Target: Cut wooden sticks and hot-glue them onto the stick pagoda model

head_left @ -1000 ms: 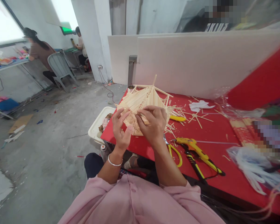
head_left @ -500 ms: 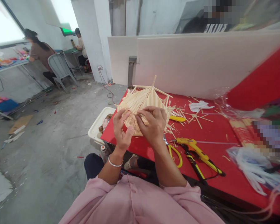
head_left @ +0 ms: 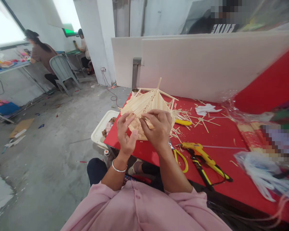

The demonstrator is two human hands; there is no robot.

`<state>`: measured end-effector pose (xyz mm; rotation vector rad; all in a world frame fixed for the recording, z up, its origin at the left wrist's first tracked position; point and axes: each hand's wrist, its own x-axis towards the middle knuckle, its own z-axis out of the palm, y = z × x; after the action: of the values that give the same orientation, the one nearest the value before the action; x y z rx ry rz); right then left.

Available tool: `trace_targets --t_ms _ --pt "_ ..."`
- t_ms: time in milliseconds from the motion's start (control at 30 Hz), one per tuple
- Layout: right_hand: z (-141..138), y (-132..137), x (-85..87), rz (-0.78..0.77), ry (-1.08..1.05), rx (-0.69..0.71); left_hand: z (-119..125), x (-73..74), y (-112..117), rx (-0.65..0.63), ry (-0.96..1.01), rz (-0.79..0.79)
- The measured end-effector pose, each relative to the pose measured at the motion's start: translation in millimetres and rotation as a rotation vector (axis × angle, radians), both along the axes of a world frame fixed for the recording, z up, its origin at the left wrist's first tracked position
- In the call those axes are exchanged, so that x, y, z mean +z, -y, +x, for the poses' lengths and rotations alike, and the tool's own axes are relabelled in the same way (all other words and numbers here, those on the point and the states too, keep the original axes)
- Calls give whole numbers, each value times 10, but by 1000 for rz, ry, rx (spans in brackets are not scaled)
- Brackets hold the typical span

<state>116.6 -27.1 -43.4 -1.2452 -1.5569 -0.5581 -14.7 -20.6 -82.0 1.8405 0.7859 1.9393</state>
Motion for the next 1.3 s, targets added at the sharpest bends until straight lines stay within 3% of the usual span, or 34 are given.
trace_targets --t_ms 1300 --pt "-4 11 15 2 16 4 2 28 -8 -25 4 21"
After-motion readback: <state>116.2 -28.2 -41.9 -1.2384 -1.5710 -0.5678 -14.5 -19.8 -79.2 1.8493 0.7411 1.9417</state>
